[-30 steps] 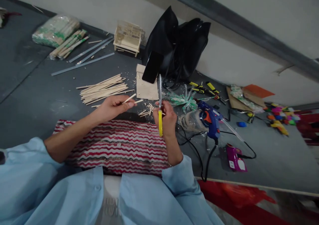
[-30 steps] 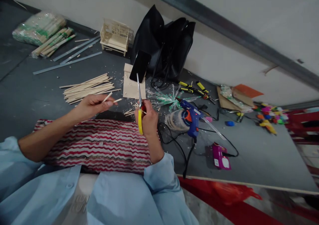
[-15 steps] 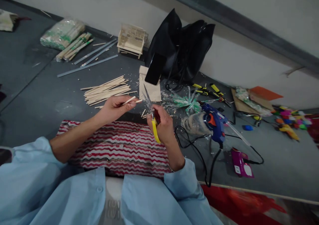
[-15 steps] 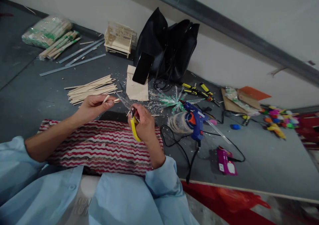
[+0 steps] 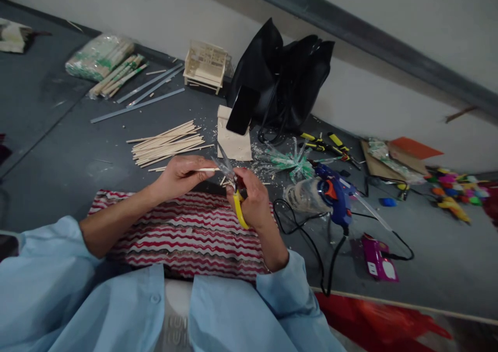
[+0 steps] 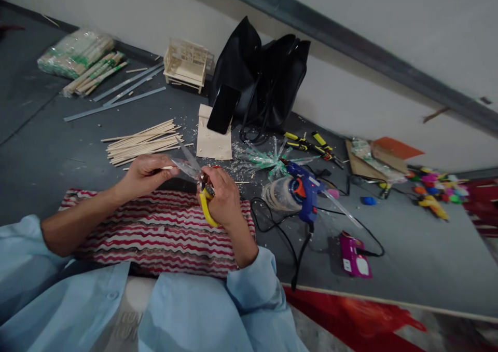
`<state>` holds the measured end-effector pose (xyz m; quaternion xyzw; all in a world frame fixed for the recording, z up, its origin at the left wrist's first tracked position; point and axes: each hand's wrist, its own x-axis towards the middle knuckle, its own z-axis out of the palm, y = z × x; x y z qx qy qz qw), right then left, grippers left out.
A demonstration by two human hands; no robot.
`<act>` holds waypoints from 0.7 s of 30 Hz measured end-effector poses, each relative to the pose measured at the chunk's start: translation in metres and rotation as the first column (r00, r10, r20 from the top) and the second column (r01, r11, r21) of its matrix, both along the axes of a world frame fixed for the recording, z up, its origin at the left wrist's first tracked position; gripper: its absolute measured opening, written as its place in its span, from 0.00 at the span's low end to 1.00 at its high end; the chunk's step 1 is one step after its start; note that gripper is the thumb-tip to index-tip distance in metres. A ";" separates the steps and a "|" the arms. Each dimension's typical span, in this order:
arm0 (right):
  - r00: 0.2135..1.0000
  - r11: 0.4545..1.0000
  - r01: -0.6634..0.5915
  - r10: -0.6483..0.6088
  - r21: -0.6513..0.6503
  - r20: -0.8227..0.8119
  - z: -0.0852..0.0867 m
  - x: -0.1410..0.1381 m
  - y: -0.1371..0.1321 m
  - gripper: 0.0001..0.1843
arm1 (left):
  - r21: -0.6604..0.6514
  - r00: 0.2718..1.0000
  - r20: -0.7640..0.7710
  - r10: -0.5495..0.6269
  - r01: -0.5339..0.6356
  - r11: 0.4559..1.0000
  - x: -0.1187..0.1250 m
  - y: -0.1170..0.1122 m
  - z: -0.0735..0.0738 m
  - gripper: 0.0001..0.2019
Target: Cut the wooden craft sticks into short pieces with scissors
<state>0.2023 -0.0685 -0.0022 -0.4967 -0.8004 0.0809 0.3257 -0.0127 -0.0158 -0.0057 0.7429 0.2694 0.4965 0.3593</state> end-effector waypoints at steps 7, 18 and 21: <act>0.999 1.000 -0.012 0.014 -0.026 0.047 0.001 0.000 0.000 0.20 | 0.017 0.999 0.013 -0.033 0.033 0.999 0.000 0.000 0.002 0.14; 0.999 1.000 -0.011 0.012 -0.014 0.048 0.002 -0.001 -0.001 0.19 | 0.050 0.999 -0.018 -0.039 0.040 0.998 -0.002 0.000 0.003 0.14; 0.999 1.000 -0.008 0.009 -0.015 0.045 0.002 -0.001 -0.001 0.19 | 0.053 0.999 -0.017 -0.028 0.029 0.998 -0.002 0.000 0.002 0.15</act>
